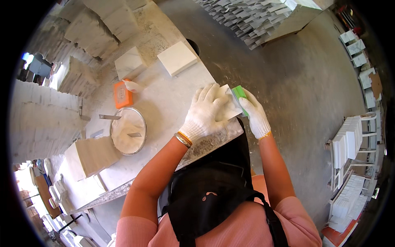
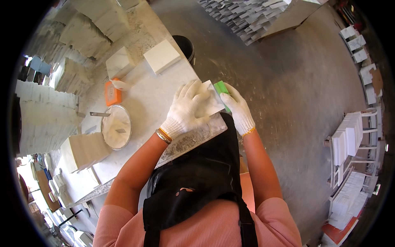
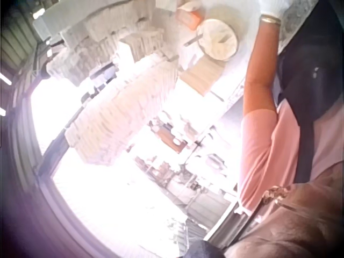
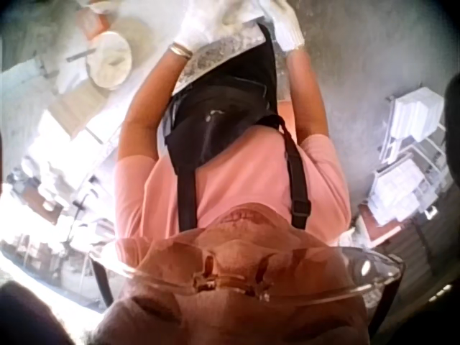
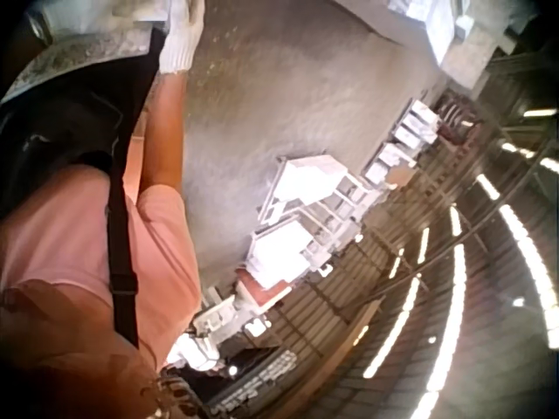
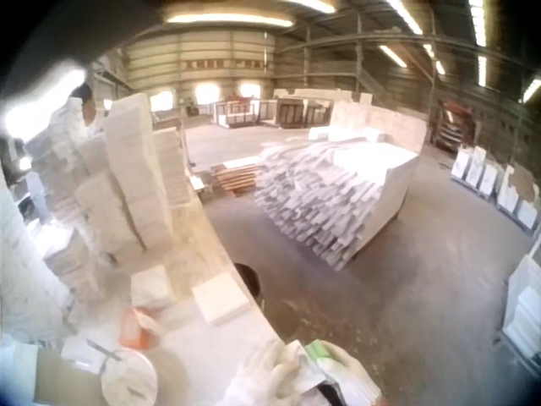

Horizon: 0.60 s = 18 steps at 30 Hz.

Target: The person repeatedly applies a white paste to the edges of small square tiles using a metal spatula, then smooths and cleans the edges with a green block. The person handles each tile one at a time, rotating it to treat all sides before placing it aside.

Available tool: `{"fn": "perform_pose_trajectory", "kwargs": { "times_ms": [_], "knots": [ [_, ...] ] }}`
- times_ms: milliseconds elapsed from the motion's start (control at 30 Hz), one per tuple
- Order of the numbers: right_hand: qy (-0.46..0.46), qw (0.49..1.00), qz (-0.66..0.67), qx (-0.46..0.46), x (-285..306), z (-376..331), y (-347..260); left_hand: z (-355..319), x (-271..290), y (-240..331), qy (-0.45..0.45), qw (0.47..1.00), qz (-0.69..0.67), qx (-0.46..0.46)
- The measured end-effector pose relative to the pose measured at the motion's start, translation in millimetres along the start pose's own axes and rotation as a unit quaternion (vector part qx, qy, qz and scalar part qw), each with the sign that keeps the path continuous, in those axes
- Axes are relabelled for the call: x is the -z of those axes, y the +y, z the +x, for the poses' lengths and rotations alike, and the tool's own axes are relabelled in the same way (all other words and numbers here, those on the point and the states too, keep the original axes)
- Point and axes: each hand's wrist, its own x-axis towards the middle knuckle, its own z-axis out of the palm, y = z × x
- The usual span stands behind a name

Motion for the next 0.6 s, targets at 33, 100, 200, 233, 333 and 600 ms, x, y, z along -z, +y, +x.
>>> {"fn": "perform_pose_trajectory", "kwargs": {
  "times_ms": [33, 100, 200, 233, 333, 600],
  "knots": [
    [0.003, 0.999, -0.037, 0.026, 0, -8, -6, 1, 0, 0, -0.004, 1.000, -0.002, 0.001],
    [0.005, 0.992, -0.107, 0.073, -3, -25, -21, 2, 4, 2, -0.007, 1.000, 0.002, 0.009],
    [0.015, 0.987, -0.126, 0.097, 0, -14, -9, 3, 1, 2, -0.004, 1.000, 0.003, 0.002],
    [0.016, 0.988, -0.118, 0.096, -2, -6, -4, 0, 0, 0, -0.001, 1.000, 0.005, 0.001],
    [-0.003, 0.995, -0.078, 0.059, 0, 8, -1, -1, -4, -1, 0.012, 1.000, -0.006, -0.013],
    [0.011, 0.979, -0.168, 0.119, 1, -12, -5, 2, 1, 3, 0.013, 1.000, -0.006, -0.016]
  ]
}}
